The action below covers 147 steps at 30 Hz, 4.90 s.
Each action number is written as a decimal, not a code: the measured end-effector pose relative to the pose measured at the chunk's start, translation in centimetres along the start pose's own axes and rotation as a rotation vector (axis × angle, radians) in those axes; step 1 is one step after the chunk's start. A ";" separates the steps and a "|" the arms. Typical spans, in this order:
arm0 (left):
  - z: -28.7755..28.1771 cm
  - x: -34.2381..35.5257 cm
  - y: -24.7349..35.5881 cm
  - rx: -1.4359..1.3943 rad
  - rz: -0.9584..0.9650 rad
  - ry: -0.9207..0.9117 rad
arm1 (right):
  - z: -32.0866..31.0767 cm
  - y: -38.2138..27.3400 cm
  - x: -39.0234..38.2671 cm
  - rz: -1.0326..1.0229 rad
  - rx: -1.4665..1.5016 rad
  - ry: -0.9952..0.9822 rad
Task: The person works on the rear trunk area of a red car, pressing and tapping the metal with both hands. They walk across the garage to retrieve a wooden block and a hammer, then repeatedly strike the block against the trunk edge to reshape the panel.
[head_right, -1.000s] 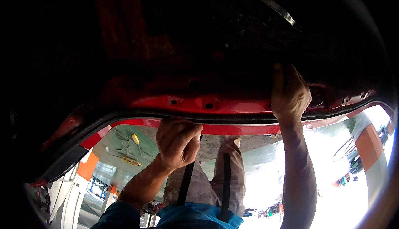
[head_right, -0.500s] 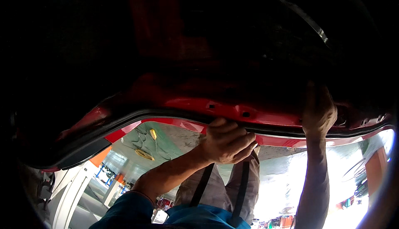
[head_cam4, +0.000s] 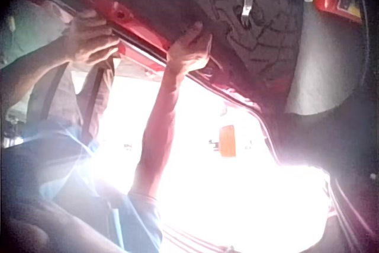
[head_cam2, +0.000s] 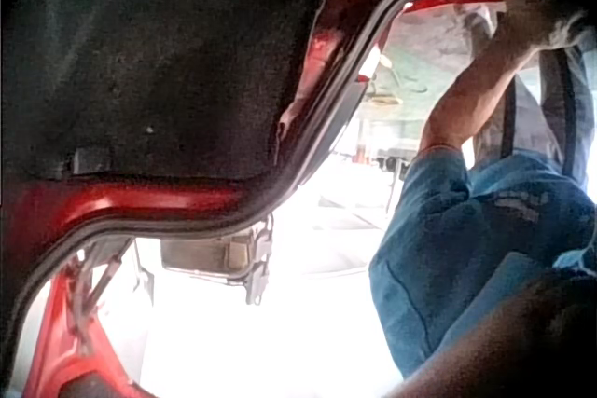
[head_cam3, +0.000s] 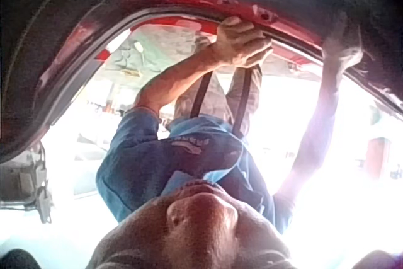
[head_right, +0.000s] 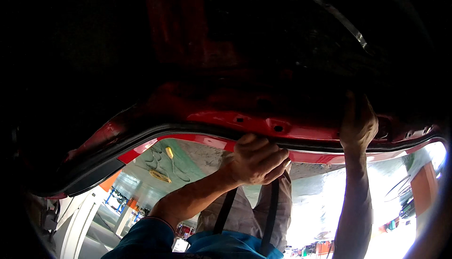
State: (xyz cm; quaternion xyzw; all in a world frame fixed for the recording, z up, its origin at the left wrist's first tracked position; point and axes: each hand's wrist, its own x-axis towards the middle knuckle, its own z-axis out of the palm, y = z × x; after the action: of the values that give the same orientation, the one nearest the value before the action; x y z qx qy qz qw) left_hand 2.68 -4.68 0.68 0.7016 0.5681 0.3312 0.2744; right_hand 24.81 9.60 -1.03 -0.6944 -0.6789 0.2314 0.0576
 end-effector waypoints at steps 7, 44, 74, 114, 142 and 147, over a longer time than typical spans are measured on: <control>-3.4 3.0 -1.0 -0.102 -0.156 0.048 | 0.0 0.1 -0.1 -0.066 -0.014 0.056; -1.1 9.3 -3.0 0.685 -0.487 -0.312 | -4.1 -0.1 -6.0 -0.141 0.440 0.342; 12.2 -21.7 19.5 0.299 0.473 -1.548 | 23.2 -16.9 -90.8 2.030 1.449 0.333; 87.4 -98.3 103.3 0.149 1.311 -1.768 | 29.7 30.4 -142.8 2.448 1.529 1.126; 113.6 -167.3 135.2 0.806 0.617 -2.051 | 21.6 94.9 -240.0 2.102 1.380 1.218; 128.7 -192.6 158.2 0.385 1.091 -2.069 | 36.3 92.5 -238.8 2.629 1.172 1.476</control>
State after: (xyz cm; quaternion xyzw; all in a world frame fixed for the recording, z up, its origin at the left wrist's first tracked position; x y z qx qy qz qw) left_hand 173.98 -226.63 10.55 0.8153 -0.2575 -0.4114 0.3158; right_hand 102.04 -237.05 -11.54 0.6033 -0.7055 0.0348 -0.3702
